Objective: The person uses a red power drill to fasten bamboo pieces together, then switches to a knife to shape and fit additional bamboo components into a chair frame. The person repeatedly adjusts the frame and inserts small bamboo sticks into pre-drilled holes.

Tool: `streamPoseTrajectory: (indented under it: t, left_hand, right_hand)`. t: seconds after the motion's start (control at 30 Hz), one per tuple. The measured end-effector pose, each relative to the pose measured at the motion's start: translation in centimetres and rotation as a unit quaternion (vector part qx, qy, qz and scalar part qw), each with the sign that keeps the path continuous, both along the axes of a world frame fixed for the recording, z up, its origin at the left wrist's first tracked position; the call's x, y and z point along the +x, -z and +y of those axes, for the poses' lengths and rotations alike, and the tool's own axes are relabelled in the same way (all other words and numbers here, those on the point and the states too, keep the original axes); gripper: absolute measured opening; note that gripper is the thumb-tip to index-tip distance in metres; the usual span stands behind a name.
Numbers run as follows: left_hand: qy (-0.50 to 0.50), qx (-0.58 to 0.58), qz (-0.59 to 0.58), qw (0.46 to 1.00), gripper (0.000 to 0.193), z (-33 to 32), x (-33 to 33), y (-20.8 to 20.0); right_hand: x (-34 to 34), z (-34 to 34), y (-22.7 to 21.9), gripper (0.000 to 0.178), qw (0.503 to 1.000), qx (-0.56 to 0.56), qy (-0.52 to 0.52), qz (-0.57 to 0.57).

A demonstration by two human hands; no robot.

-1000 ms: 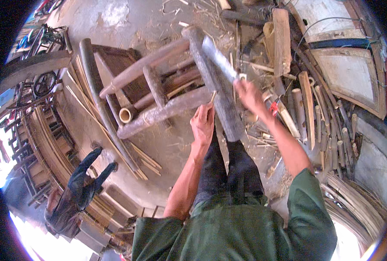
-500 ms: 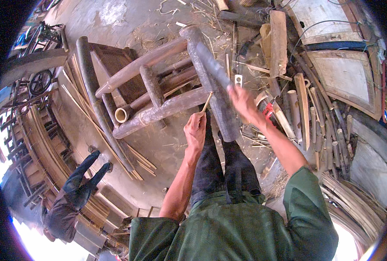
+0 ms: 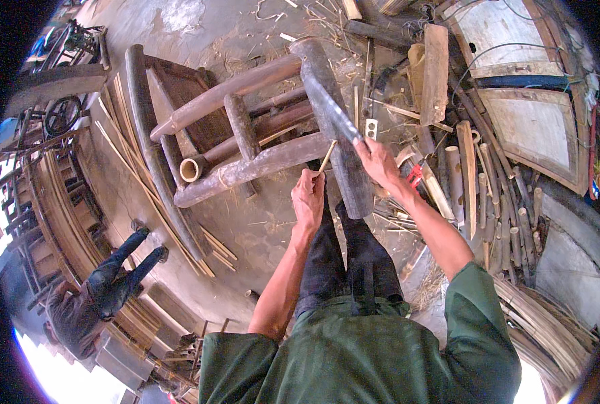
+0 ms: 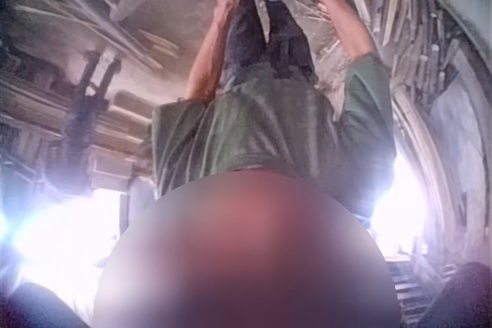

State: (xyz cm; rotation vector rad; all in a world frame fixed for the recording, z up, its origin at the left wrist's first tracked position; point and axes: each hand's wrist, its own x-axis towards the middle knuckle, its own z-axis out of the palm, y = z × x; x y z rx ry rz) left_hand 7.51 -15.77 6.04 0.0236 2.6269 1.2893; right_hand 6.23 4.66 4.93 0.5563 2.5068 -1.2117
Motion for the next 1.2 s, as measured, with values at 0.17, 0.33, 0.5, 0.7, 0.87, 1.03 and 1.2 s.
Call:
streamPoseTrajectory:
  t: [0.17, 0.33, 0.5, 0.7, 0.87, 1.03, 1.2]
  left_hand:
    - [0.004, -0.013, -0.033, 0.999, 0.012, -0.4, 0.2, -0.4]
    - [-0.016, -0.004, -0.038, 0.999, 0.022, -3.2, 2.7, -0.2]
    - [-0.055, 0.057, -0.277, 0.958, 0.020, -8.4, 7.3, 1.9]
    - [-0.198, 0.233, -0.353, 0.884, 0.022, -10.2, 9.9, 1.9]
    - [-0.206, 0.338, -0.373, 0.839, 0.024, -8.6, 7.1, -1.6]
    - [-0.133, 0.373, -0.334, 0.855, 0.025, -5.6, 3.9, -6.5]
    - [-0.106, 0.442, -0.293, 0.841, 0.026, -4.3, 3.0, -9.6]
  right_hand:
    - [2.4, -1.0, 1.2, 0.044, 0.998, -0.010, -0.051, -0.048]
    - [2.7, 0.0, -0.2, 0.037, 0.997, 0.022, 0.039, 0.065]
    - [6.3, -0.2, -2.7, 0.058, 0.968, 0.113, -0.202, 0.097]
    - [8.4, 2.2, 0.5, 0.058, 0.901, 0.209, -0.369, 0.088]
    - [5.0, 2.8, -2.5, 0.060, 0.946, 0.184, -0.262, 0.061]
    - [5.7, 5.9, -0.7, 0.057, 0.939, 0.177, -0.278, 0.098]
    - [3.0, 4.3, -9.2, 0.057, 0.970, 0.092, -0.075, 0.212]
